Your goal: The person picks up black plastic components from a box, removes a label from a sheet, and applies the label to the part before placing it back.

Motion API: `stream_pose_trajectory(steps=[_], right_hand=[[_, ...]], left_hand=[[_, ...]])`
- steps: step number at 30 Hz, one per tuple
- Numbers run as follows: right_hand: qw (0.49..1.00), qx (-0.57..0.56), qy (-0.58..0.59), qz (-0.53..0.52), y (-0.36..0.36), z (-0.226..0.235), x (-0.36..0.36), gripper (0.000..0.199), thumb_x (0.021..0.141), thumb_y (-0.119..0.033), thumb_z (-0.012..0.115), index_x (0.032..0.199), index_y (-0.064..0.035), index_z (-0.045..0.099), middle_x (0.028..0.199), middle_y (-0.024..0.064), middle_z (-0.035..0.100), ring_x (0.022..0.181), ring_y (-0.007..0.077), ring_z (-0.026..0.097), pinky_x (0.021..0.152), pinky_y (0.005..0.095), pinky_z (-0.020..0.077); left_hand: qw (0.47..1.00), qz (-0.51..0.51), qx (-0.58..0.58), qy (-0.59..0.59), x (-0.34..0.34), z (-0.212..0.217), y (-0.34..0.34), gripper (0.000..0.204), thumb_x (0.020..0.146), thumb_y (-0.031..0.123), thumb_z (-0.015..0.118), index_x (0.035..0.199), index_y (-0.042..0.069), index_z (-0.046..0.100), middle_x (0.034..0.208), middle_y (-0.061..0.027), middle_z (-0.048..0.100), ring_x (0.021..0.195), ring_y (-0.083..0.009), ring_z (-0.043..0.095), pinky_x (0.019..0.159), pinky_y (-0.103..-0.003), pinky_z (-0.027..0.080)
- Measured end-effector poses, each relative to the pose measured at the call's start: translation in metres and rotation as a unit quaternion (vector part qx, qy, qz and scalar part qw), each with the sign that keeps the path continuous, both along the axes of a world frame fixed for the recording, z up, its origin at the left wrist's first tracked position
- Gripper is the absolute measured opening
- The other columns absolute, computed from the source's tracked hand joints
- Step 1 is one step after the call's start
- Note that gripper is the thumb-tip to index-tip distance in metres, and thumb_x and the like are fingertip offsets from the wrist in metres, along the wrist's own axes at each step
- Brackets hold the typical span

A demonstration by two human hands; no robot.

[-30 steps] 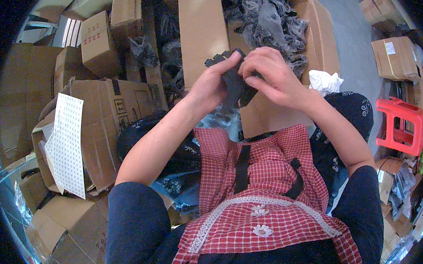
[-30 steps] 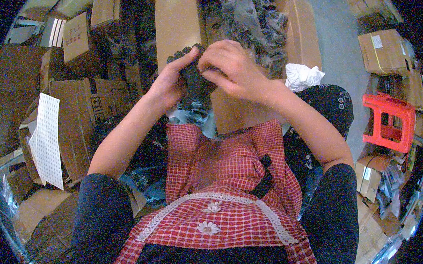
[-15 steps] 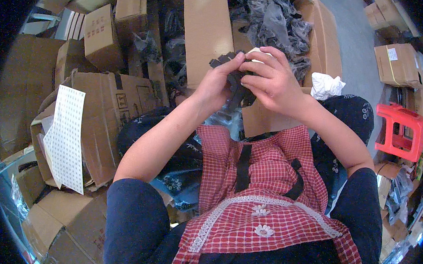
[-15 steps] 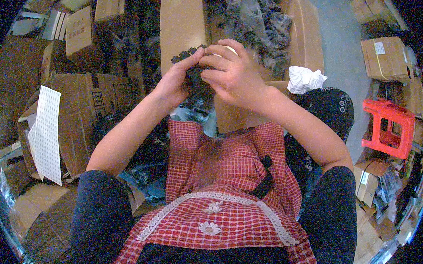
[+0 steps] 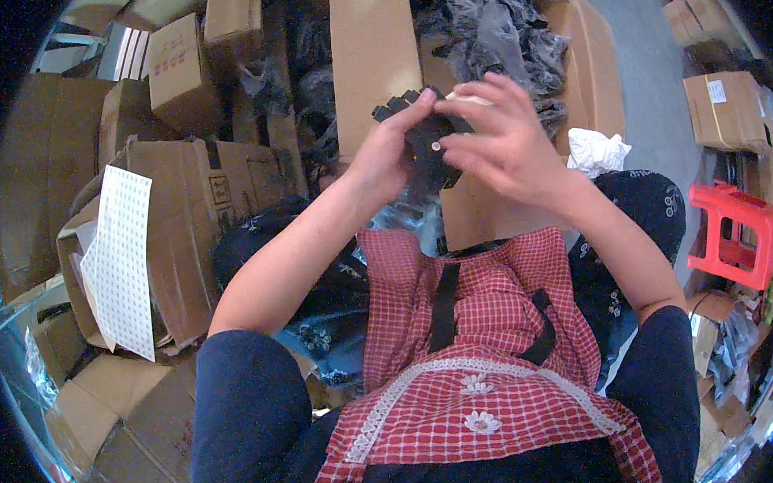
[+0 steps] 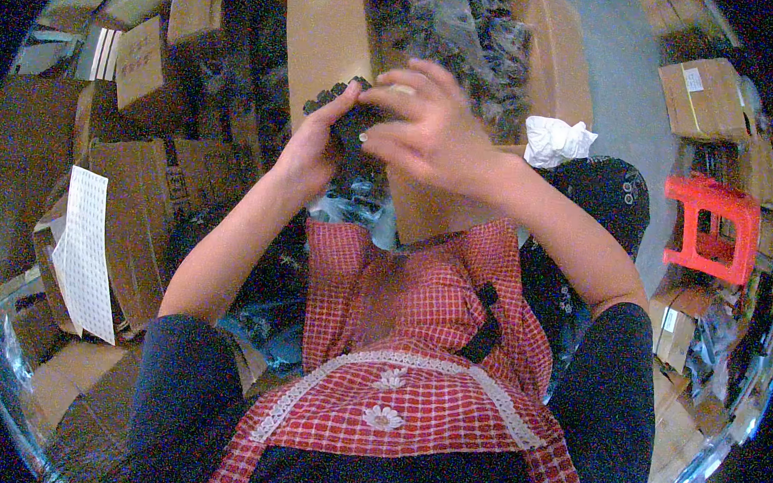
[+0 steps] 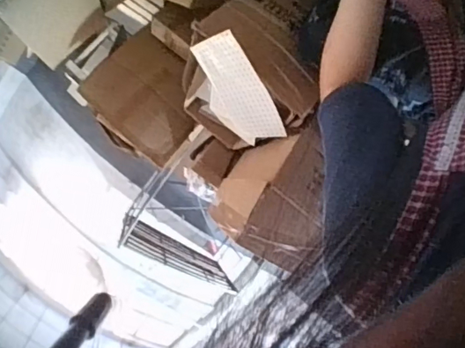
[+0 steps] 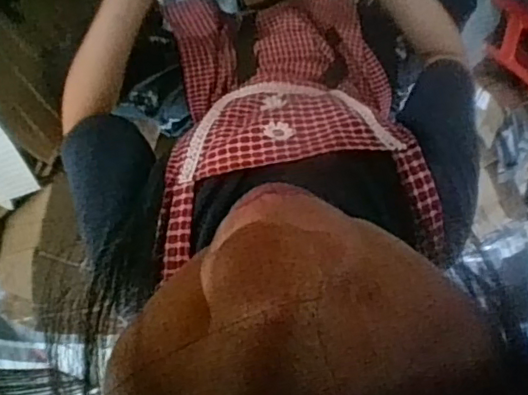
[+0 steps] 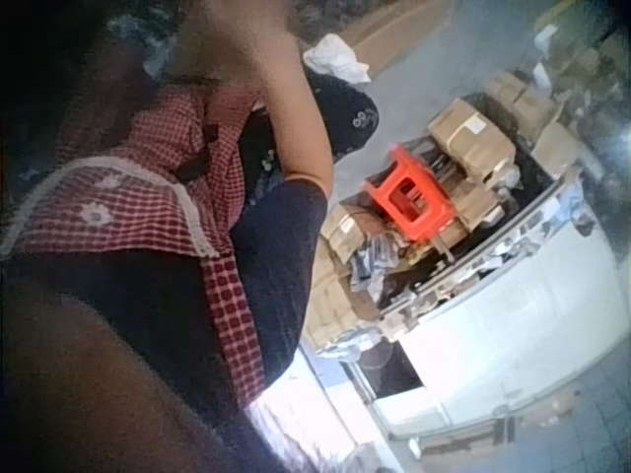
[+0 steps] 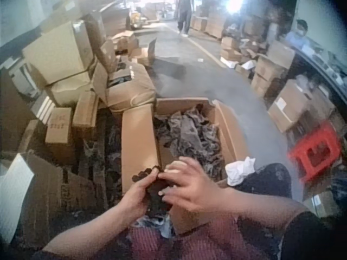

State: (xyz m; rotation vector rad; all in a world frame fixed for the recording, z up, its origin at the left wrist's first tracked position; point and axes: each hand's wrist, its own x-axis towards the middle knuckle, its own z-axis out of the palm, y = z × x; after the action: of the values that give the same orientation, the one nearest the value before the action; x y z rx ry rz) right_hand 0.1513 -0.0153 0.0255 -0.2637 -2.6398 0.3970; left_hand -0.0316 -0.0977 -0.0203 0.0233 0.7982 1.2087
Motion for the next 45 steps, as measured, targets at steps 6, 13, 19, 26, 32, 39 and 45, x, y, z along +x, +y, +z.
stream_pose_trajectory(steps=[6,13,19,26,32,39,45], right_hand=[[0.967,-0.173,-0.057,-0.179,0.058,-0.025,0.025,0.027,0.085,-0.014,0.065,0.11,-0.004,0.061,0.118,0.0145,0.062,0.112,0.0287,0.059,0.097,0.0401,0.045],[0.924,-0.326,-0.047,-0.193,0.053,-0.03,0.025,0.022,0.089,-0.009,0.063,0.109,-0.0033,0.057,0.096,0.0068,0.065,0.085,0.0139,0.066,0.075,0.0278,0.0518],[0.947,-0.27,0.004,-0.172,0.05,-0.025,0.021,0.016,0.089,-0.008,0.062,0.104,-0.0037,0.06,0.086,0.0043,0.064,0.074,0.0116,0.062,0.067,0.0267,0.0497],[0.959,-0.224,-0.012,-0.176,0.049,-0.021,0.023,0.018,0.086,-0.007,0.063,0.104,-0.0041,0.061,0.085,0.0052,0.063,0.073,0.0135,0.063,0.069,0.0288,0.0498],[0.956,-0.237,-0.012,-0.173,0.05,-0.023,0.025,0.018,0.087,-0.005,0.062,0.105,-0.0041,0.061,0.088,0.0067,0.063,0.073,0.0146,0.065,0.069,0.0299,0.0504],[0.967,-0.201,0.006,-0.154,0.056,-0.017,0.027,0.011,0.085,-0.003,0.064,0.096,-0.0009,0.063,0.093,0.008,0.062,0.086,0.0167,0.062,0.075,0.0294,0.0494],[0.982,-0.181,0.049,-0.038,0.029,-0.009,0.004,0.015,0.079,-0.008,0.068,0.094,-0.0074,0.067,0.094,0.008,0.064,0.097,0.0277,0.06,0.087,0.038,0.0456]], left_hand=[[0.999,0.031,-0.041,0.015,-0.002,0.012,0.005,0.027,0.095,0.033,0.062,0.105,0.008,0.06,0.1,-0.0107,0.068,0.089,-0.0273,0.068,0.082,-0.043,0.057],[0.998,0.041,-0.047,0.015,-0.008,0.007,0.008,0.029,0.094,0.033,0.062,0.104,0.007,0.061,0.099,-0.0119,0.068,0.089,-0.0289,0.068,0.082,-0.046,0.057],[0.997,0.05,-0.056,0.02,-0.006,0.01,0.008,0.032,0.094,0.034,0.063,0.106,0.005,0.06,0.101,-0.014,0.067,0.091,-0.0309,0.068,0.085,-0.049,0.057],[0.999,0.029,-0.045,0.006,-0.006,0.004,0.008,0.034,0.094,0.035,0.062,0.11,0.005,0.058,0.106,-0.0157,0.066,0.095,-0.0331,0.067,0.087,-0.052,0.056],[0.999,0.017,-0.037,0.009,-0.005,0.006,0.009,0.036,0.091,0.038,0.067,0.11,0.009,0.058,0.103,-0.0087,0.065,0.095,-0.0244,0.064,0.086,-0.044,0.054],[0.999,0.039,-0.022,0.006,-0.006,0.004,0.012,0.032,0.094,0.035,0.063,0.11,0.008,0.058,0.102,-0.0124,0.067,0.092,-0.0301,0.068,0.084,-0.049,0.056],[1.0,0.022,-0.015,-0.01,-0.004,-0.016,0.01,0.032,0.093,0.037,0.064,0.107,0.008,0.06,0.1,-0.0099,0.068,0.09,-0.0269,0.068,0.081,-0.047,0.057]])
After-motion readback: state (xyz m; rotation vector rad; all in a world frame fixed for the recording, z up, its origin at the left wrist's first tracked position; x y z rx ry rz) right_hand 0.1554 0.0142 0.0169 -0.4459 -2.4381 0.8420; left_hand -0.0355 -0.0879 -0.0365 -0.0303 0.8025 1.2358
